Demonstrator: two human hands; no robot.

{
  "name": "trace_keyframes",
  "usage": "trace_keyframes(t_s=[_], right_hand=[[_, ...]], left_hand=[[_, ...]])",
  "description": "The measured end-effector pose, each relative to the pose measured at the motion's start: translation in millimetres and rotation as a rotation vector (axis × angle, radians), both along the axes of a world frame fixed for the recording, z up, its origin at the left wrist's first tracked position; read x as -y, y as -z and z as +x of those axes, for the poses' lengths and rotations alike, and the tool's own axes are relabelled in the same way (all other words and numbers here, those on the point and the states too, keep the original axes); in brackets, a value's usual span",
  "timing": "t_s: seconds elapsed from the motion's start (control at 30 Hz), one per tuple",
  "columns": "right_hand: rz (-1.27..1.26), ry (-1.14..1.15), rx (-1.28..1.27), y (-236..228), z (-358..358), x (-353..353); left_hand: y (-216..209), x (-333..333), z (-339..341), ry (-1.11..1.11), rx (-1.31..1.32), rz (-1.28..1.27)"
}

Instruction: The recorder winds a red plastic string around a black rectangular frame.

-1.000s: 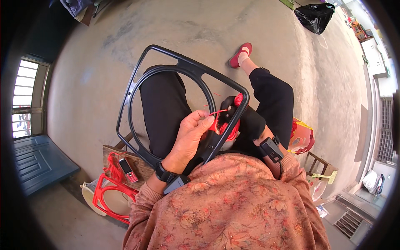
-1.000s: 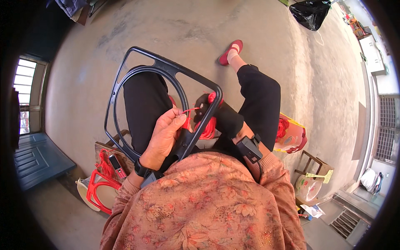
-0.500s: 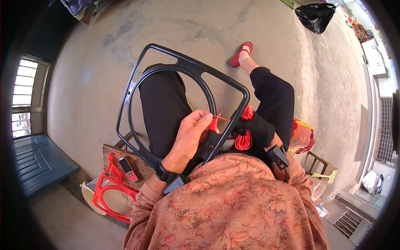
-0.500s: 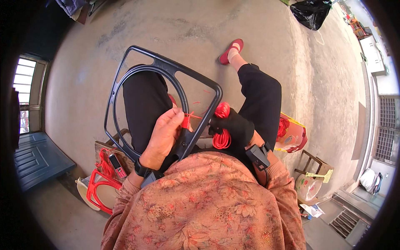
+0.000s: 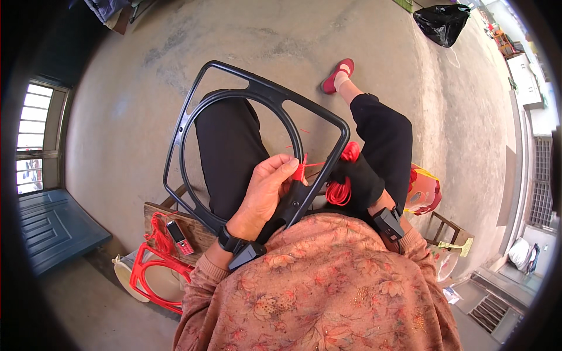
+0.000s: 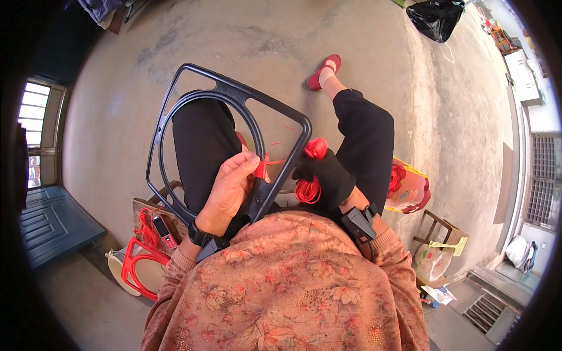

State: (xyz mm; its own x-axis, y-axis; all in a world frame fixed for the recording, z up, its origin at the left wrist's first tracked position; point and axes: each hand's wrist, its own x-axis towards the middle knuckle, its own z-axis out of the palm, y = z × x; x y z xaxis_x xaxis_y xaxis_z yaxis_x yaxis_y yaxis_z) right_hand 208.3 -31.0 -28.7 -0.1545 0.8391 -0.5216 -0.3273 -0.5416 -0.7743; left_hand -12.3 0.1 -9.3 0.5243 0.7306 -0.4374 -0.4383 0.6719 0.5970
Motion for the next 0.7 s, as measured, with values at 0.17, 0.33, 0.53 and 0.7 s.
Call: trace_keyframes(t_s=[0.17,0.33,0.53,0.7], right_hand=[[0.053,-0.015,-0.090,-22.2,3.9,-9.3],[-0.049,0.044,-0.082,-8.1,-6.2,6.1],[-0.005,0.199,0.170,-0.8,12.5,8.7],[0.699,0.178,0.808,-54.5,20.1,6.6]], left_hand=[[0.8,0.6,-2.1,0.013,0.014,0.008],[1.3,0.0,-2.1,0.025,0.027,0.013],[2.6,-4.6,-2.5,0.065,-0.149,0.085],[-2.2,-9.0,0.2,0.134,-0.249,0.176]])
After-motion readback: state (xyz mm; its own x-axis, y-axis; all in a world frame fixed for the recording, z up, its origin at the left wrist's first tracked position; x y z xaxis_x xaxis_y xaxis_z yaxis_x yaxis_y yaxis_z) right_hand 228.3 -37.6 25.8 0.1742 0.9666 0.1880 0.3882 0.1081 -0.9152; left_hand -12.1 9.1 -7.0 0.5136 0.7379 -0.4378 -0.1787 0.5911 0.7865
